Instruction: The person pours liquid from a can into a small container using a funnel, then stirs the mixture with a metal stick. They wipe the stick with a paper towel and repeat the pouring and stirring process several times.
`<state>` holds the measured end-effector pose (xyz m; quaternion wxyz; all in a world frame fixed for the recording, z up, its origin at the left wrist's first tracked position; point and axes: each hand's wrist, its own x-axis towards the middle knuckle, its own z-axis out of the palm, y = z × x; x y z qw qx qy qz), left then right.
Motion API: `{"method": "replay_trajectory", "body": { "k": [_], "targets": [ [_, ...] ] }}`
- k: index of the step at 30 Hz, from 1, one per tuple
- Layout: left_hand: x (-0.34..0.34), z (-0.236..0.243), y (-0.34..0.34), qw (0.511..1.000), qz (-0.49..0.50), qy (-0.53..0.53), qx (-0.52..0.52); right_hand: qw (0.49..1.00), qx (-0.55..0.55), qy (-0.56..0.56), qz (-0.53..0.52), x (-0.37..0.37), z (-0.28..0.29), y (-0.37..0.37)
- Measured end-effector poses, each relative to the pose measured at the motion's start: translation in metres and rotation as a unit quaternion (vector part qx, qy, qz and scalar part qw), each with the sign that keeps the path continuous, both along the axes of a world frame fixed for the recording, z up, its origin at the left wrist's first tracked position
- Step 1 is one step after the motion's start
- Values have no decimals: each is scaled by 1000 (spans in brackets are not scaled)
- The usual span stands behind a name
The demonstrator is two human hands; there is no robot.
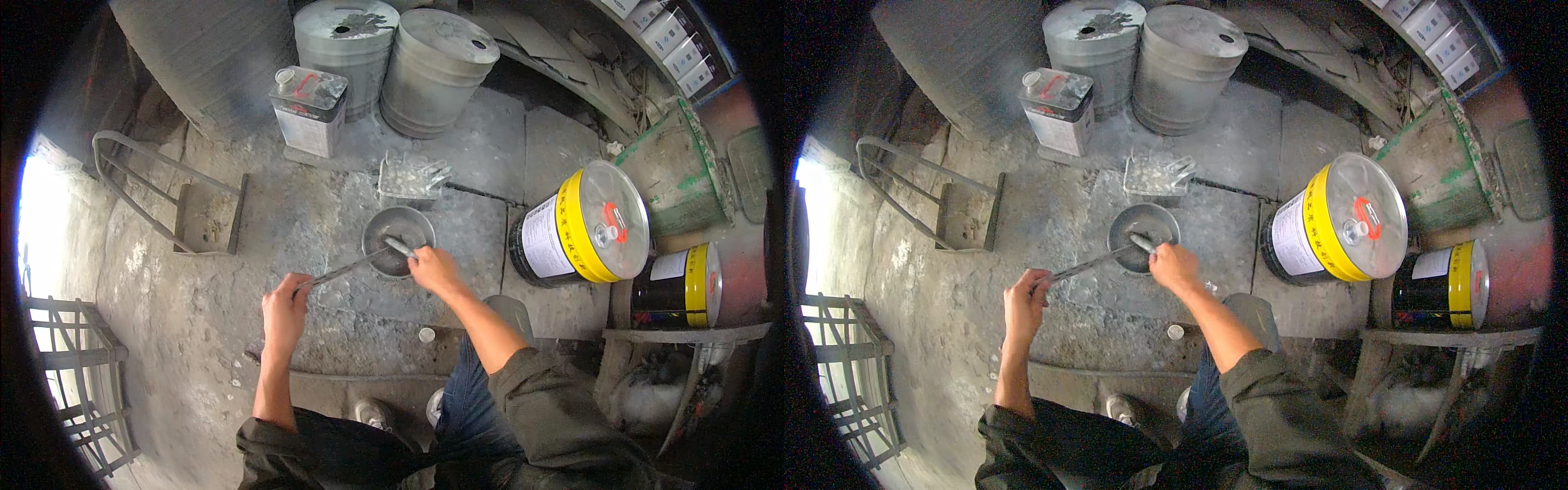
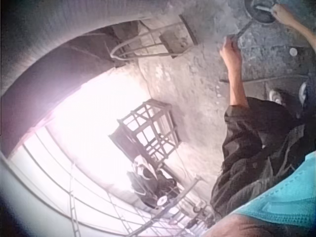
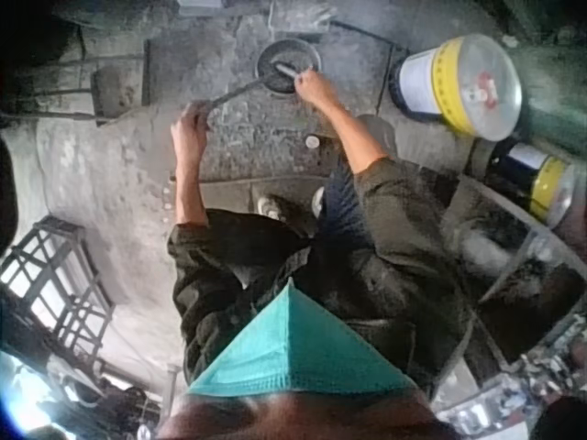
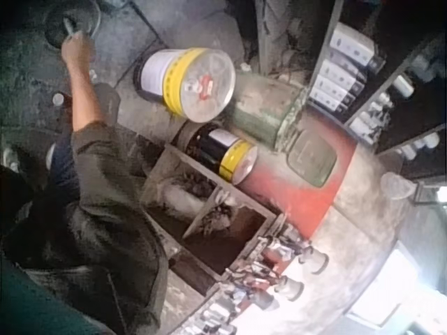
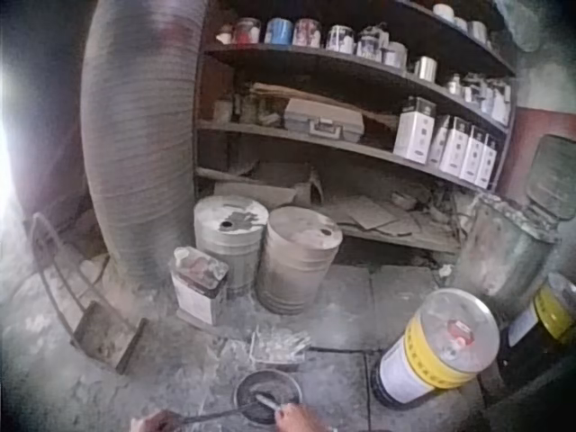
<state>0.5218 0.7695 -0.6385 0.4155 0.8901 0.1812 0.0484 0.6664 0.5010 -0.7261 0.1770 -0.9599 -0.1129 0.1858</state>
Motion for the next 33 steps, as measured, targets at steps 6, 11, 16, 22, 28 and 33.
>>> {"method": "replay_trajectory", "body": {
  "k": [6, 11, 16, 22, 28, 33],
  "targets": [
    [-2, -13, -3, 994, -50, -87, 48, 998, -57, 7, 11, 19, -1, -5],
    [0, -12, -11, 998, -15, -15, 65, 993, 44, -43, 106, -39, 24, 16],
    [0, -17, -10, 997, 4, -16, 71, 994, 49, -62, 76, -57, 36, 25],
    [-4, -28, -4, 996, 4, 9, 89, 997, 26, -32, 66, -44, 13, 19],
    [-1, -26, -5, 997, 23, 11, 77, 995, 30, -76, 48, -50, -1, 10],
    [-2, -36, 2, 981, 90, -112, 129, 999, -13, -49, -2, -13, -20, -8]
  ]
}}
